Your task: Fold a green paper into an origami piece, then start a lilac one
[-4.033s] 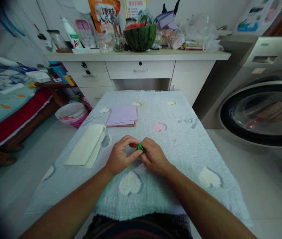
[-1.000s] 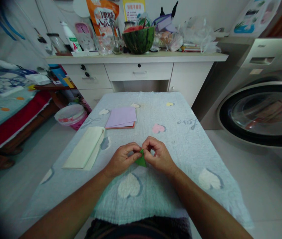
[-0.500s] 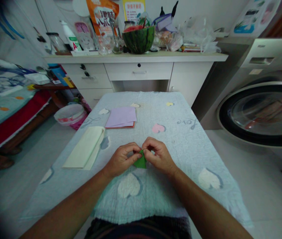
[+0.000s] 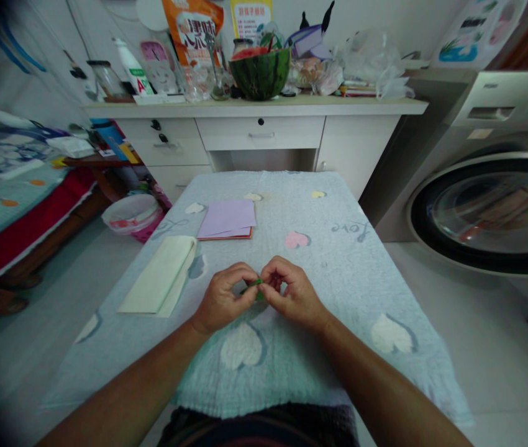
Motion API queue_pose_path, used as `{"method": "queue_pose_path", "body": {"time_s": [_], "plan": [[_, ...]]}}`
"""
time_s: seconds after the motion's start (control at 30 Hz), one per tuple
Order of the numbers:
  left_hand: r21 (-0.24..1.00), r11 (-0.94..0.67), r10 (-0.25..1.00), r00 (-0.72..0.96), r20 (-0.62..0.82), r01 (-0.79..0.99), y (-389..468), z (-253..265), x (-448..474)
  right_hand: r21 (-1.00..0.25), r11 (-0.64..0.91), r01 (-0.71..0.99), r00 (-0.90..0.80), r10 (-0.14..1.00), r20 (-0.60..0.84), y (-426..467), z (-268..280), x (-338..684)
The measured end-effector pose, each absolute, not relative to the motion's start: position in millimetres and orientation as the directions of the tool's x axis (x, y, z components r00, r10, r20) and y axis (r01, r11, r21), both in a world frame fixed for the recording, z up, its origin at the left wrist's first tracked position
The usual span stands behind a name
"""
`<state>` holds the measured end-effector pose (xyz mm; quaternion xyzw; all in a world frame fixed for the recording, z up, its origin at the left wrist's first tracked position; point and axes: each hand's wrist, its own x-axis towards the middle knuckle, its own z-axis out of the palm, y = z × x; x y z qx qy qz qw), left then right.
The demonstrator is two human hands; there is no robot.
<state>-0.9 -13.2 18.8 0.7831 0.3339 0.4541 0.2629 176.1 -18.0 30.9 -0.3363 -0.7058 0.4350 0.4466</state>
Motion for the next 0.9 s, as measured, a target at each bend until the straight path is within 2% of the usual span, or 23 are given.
{"method": "queue_pose_path", "body": {"time_s": [0.23, 0.53, 0.67, 0.9], "plan": [[0.749, -0.615, 0.767, 0.404, 0.498, 0.245, -10.7, 20.4, -3.3, -0.899, 0.426, 0.103, -0.377, 0.853, 0.361, -16.1, 30.4, 179.1], [0.802, -0.51, 0.828, 0.43, 0.36, 0.31, -8.9, 18.0, -0.6, -0.947, 0.313, 0.075, -0.345, 0.899, 0.27, -15.1, 27.5, 176.8], [0.805, -0.501, 0.834, 0.427, 0.351, 0.318, -8.0, 14.5, -0.2, -0.918, 0.371, 0.14, -0.353, 0.885, 0.304, -13.1, 23.7, 176.0], [0.844, -0.421, 0.858, 0.447, 0.253, 0.331, -5.6, 16.3, -0.8, -0.924, 0.365, 0.113, -0.34, 0.888, 0.31, -11.8, 26.3, 179.1]]}}
